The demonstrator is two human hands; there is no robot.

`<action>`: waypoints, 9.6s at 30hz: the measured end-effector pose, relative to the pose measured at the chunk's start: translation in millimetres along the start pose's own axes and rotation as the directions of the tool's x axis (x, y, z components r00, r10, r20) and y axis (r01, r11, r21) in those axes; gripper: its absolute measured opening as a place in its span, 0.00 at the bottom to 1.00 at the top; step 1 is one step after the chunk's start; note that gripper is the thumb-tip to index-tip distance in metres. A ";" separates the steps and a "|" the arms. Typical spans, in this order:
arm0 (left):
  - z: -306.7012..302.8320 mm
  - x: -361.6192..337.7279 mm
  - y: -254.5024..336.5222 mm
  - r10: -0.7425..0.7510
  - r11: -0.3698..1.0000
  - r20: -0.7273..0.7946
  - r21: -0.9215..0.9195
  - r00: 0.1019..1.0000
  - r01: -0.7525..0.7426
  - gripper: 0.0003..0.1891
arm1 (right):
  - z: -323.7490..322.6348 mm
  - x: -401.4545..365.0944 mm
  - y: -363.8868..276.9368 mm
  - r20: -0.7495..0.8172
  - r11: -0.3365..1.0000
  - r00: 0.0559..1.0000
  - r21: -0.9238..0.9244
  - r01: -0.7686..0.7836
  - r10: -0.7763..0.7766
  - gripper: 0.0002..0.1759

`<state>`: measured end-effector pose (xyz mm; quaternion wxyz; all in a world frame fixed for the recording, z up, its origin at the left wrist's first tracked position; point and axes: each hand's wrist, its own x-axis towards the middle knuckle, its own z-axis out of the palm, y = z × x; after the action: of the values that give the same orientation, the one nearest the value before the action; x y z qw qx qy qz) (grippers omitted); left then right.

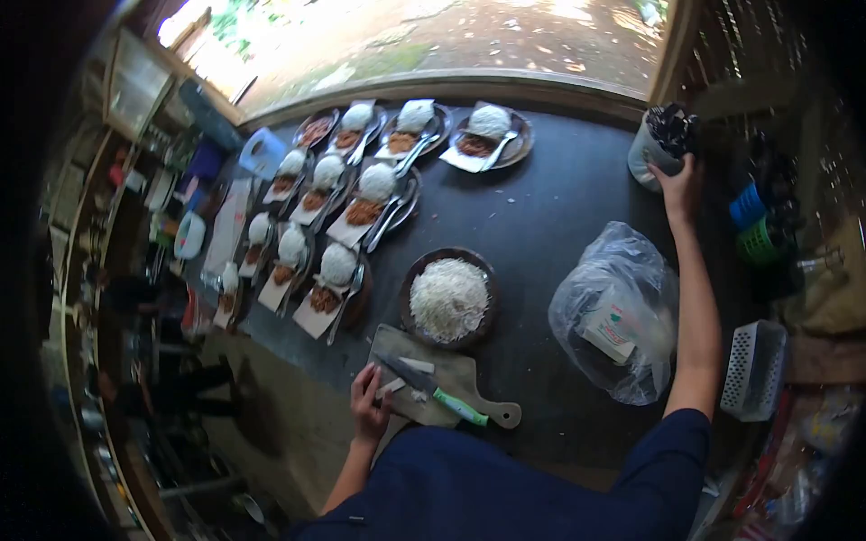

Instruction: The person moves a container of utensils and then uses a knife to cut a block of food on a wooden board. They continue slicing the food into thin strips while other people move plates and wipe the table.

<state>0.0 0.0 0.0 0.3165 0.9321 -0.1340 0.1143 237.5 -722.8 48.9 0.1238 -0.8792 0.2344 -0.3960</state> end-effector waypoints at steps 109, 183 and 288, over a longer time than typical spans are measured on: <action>-235.5 124.0 -315.6 -0.396 0.780 -0.357 -0.617 0.846 0.105 0.42 | -5.2 -462.2 -802.0 0.544 0.282 0.566 0.827 -0.486 -0.620 0.72; -29.3 14.3 -6.2 0.281 0.946 0.002 -0.171 0.960 -0.276 0.12 | -268.0 -511.4 -370.1 0.737 0.798 0.674 0.432 -0.420 -0.044 0.17; -26.3 7.2 -6.7 0.398 0.914 0.068 0.058 0.915 -0.401 0.11 | -235.0 -498.6 -381.0 0.705 0.956 0.656 0.279 0.095 -0.271 0.40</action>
<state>5.6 20.1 18.8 0.2494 0.8985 -0.3260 0.1558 -107.5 -148.5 38.5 0.2620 -0.9637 0.0298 -0.0419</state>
